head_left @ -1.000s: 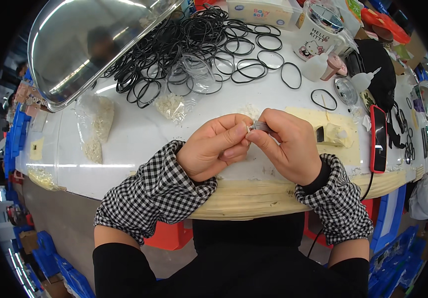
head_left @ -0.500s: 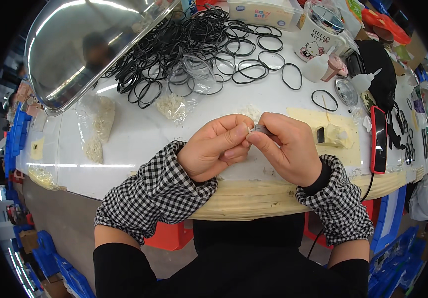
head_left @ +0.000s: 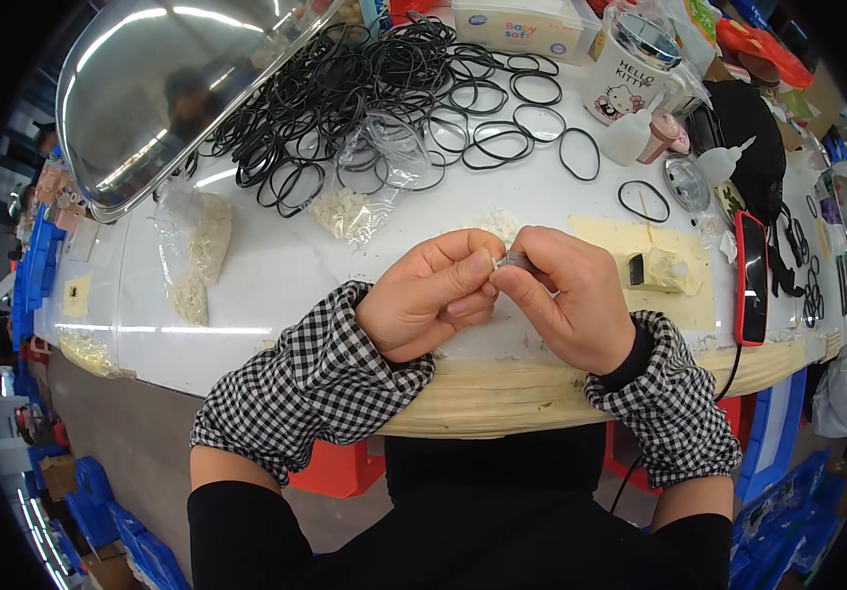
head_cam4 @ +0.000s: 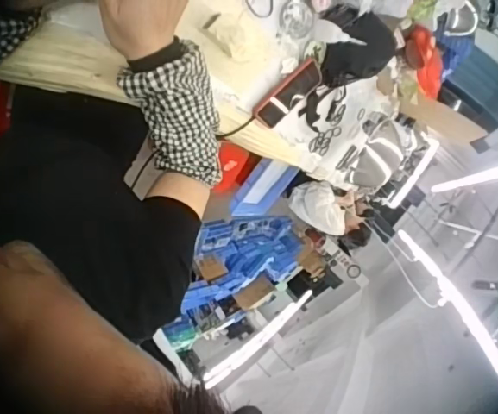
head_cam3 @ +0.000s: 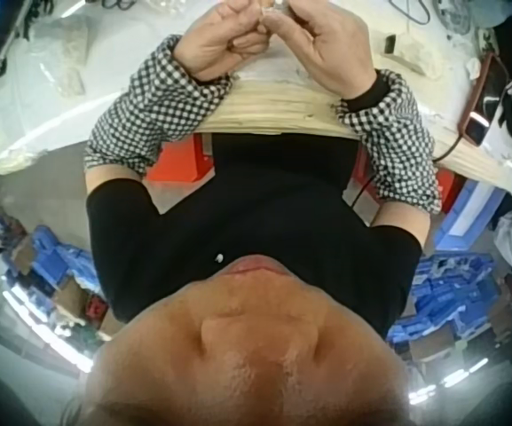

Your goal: Assembling or inspecting small white plastic components on a workbench.

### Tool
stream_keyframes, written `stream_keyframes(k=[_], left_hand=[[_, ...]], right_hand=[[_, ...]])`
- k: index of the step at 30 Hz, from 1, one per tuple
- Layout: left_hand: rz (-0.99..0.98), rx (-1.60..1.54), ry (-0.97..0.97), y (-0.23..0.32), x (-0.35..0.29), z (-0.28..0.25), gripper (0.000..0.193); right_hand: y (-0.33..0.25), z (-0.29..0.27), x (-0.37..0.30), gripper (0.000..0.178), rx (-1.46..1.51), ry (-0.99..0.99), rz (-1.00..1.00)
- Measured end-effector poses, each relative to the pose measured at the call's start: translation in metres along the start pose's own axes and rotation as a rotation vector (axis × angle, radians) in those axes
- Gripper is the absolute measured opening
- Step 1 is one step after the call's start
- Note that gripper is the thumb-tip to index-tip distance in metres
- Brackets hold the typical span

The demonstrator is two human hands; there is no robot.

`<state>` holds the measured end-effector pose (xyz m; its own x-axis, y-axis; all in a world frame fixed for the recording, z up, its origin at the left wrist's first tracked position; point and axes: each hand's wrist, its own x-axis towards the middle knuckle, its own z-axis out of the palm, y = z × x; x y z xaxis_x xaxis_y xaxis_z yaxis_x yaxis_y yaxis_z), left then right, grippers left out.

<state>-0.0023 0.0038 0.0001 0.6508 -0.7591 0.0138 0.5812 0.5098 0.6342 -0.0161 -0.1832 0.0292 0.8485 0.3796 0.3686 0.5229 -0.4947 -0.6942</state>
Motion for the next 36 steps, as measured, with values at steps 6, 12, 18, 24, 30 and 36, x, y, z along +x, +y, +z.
stream_keyframes(k=[6,12,18,24,30,36], left_hand=[[0.002,0.036,0.037,0.000,0.001,0.004,0.012],[0.014,0.013,-0.002,-0.001,0.000,0.000,0.014],[0.017,0.000,-0.002,-0.001,0.001,0.001,0.016],[0.054,-0.096,0.099,0.002,0.003,0.001,0.016],[0.085,-0.291,0.251,0.002,0.004,-0.007,0.016],[0.084,-0.303,0.302,0.003,0.003,-0.006,0.016]], right_hand=[[0.000,0.002,0.000,0.030,0.001,0.019,0.002],[0.000,0.001,-0.001,0.030,-0.012,0.000,-0.007],[0.001,-0.001,0.000,0.027,0.100,-0.042,-0.036],[0.001,-0.019,0.002,0.022,0.329,-0.046,0.187],[0.008,-0.016,0.001,0.016,-0.179,-0.024,0.061],[0.014,-0.013,-0.005,0.015,-0.261,-0.230,0.089]])
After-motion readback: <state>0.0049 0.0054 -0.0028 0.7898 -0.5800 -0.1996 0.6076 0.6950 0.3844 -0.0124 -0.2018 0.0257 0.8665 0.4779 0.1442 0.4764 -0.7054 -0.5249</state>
